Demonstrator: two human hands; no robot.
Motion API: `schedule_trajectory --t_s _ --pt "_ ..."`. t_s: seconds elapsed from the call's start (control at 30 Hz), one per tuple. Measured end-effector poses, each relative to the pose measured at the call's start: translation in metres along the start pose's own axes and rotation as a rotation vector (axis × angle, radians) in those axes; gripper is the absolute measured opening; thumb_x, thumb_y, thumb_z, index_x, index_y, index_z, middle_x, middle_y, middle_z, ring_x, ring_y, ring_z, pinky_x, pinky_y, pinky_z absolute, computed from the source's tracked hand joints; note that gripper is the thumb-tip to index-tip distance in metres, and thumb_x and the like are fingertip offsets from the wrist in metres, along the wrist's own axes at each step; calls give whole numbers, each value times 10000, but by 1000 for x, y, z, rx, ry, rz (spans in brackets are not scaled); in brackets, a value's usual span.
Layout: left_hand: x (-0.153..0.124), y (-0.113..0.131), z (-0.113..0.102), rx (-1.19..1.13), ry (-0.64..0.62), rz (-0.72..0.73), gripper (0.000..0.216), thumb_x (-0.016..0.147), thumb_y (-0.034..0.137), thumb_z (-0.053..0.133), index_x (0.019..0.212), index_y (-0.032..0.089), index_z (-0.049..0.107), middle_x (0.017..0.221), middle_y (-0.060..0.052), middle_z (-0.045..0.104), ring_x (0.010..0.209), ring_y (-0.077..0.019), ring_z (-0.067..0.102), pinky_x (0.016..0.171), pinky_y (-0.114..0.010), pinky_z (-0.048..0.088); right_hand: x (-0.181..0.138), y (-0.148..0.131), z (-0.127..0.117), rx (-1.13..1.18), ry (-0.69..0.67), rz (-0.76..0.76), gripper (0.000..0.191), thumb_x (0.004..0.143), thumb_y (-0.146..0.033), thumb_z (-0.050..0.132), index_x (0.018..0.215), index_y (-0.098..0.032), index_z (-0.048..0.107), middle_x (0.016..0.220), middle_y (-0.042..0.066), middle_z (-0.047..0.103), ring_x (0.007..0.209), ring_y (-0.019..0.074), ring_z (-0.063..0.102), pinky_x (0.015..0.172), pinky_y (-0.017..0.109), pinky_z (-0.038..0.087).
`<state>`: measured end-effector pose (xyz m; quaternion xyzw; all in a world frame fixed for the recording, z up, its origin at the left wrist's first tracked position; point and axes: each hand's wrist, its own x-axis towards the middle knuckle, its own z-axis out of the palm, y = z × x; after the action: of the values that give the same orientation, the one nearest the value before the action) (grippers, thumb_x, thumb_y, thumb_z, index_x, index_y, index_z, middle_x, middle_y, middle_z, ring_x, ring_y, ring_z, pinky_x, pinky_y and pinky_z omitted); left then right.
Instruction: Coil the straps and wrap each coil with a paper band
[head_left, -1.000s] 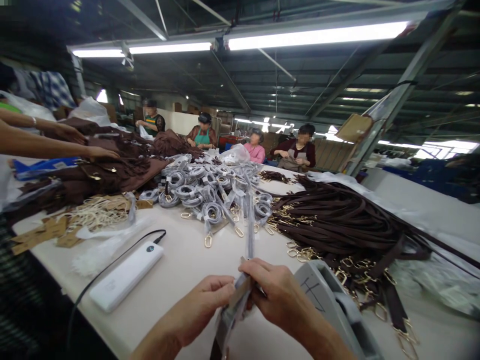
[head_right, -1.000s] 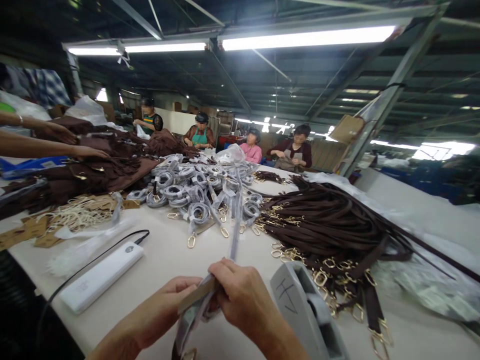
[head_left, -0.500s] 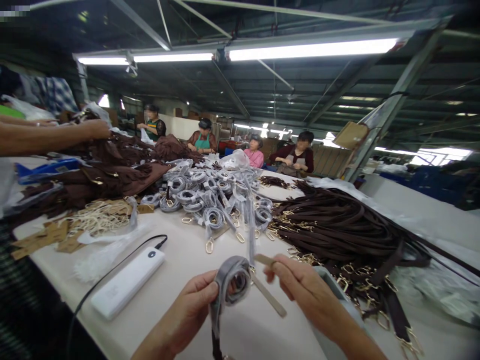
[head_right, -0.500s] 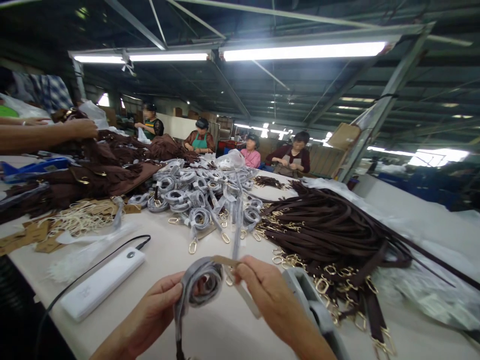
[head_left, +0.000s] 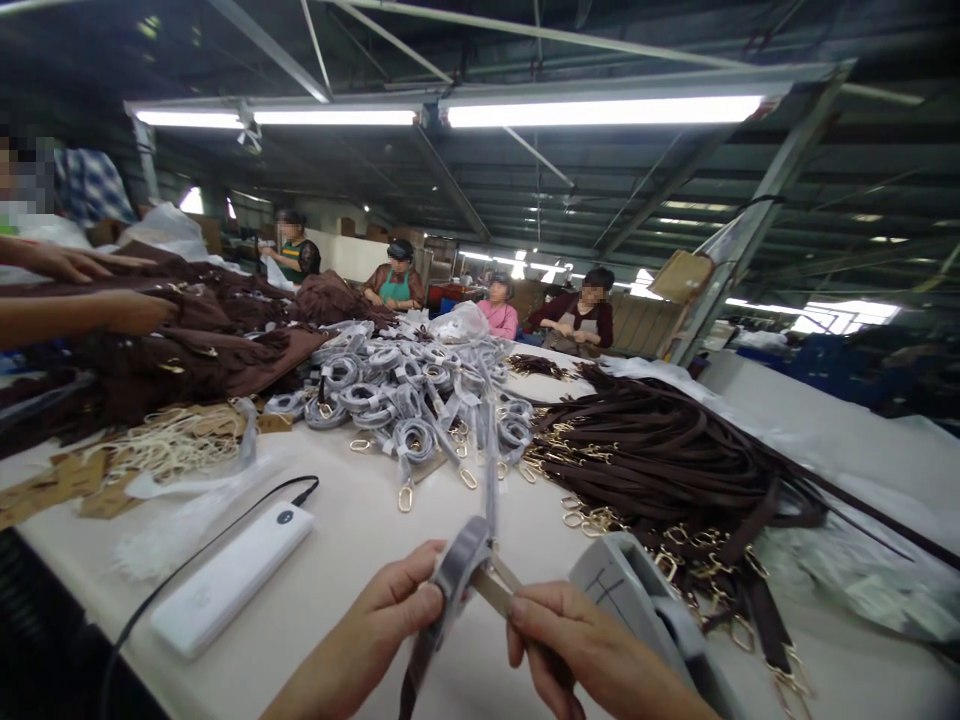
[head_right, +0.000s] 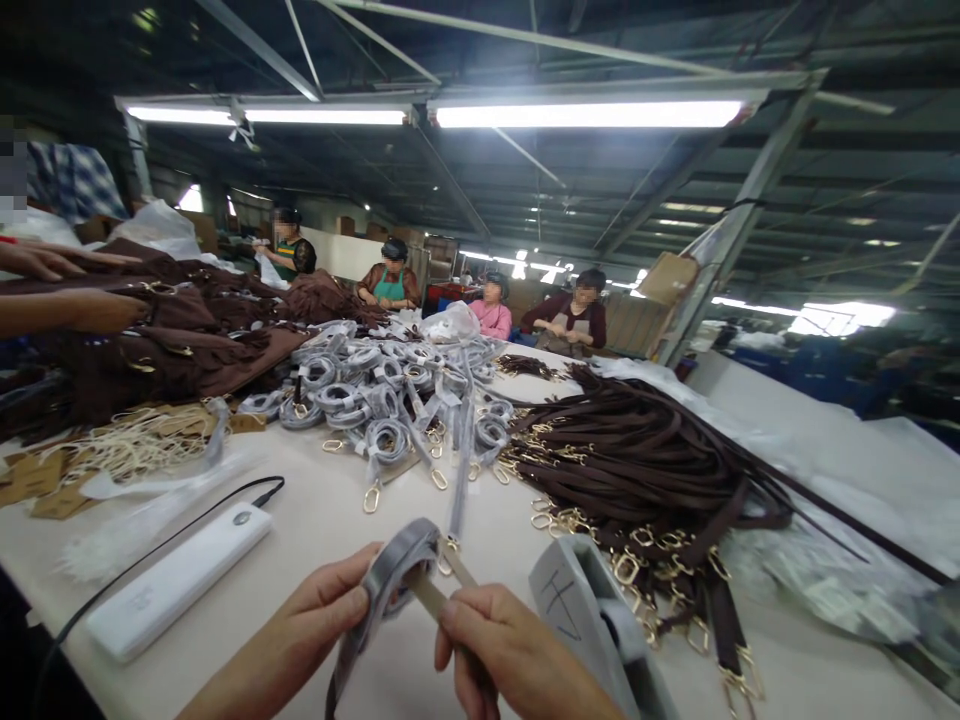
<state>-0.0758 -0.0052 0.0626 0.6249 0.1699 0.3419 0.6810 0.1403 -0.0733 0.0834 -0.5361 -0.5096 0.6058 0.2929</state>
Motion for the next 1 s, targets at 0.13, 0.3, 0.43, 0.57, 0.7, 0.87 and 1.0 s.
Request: schedule_trajectory --t_s 0.13,0.3,0.43,0.57,0.7,0.87,1.0 --pt "1 8 12 98 -53 -18 298 871 455 593 857 180 709 928 -43 613 1005 -253 503 1004 -353 324 12 -7 11 -16 -4 -21 543 802 -702 474 688 -177 550 359 -66 478 270 46 332 313 155 243" --pt "6 1 22 205 81 14 332 856 480 568 767 168 637 937 -56 597 982 -256 502 946 -332 337 19 -15 21 -7 70 -43 517 788 -678 500 736 -167 554 403 -63 504 298 42 388 334 141 272" --pt "8 -4 17 168 165 -35 316 844 470 582 825 163 659 924 -59 594 967 -256 510 894 -318 365 12 -9 15 93 107 -36 535 715 -647 673 911 -165 550 683 -12 658 448 76 586 439 176 453" --pt "7 0 10 153 100 -48 341 841 479 589 870 155 691 946 -69 618 969 -255 505 887 -316 375 3 1 5 146 192 -104 535 722 -587 732 999 -193 497 731 -8 678 558 124 664 530 222 522" --pt "8 1 8 195 72 -9 358 843 488 583 904 158 706 965 -69 632 972 -255 507 883 -310 376 -1 3 4 215 138 -119 544 796 -622 661 1078 -216 433 691 -10 678 510 136 650 514 243 514" --pt "8 1 4 219 60 -11 302 849 437 578 855 160 699 905 -50 627 904 -228 517 844 -292 386 -5 2 -2 195 -52 -345 494 709 -526 806 1003 -217 556 1028 74 691 919 193 680 761 292 536" --pt "5 11 3 356 -12 -16 243 883 370 528 852 186 685 902 -22 626 918 -216 508 866 -285 372 -7 6 -12 -12 -128 -359 498 763 -462 771 1184 -247 613 1146 92 672 1052 235 637 862 345 528"
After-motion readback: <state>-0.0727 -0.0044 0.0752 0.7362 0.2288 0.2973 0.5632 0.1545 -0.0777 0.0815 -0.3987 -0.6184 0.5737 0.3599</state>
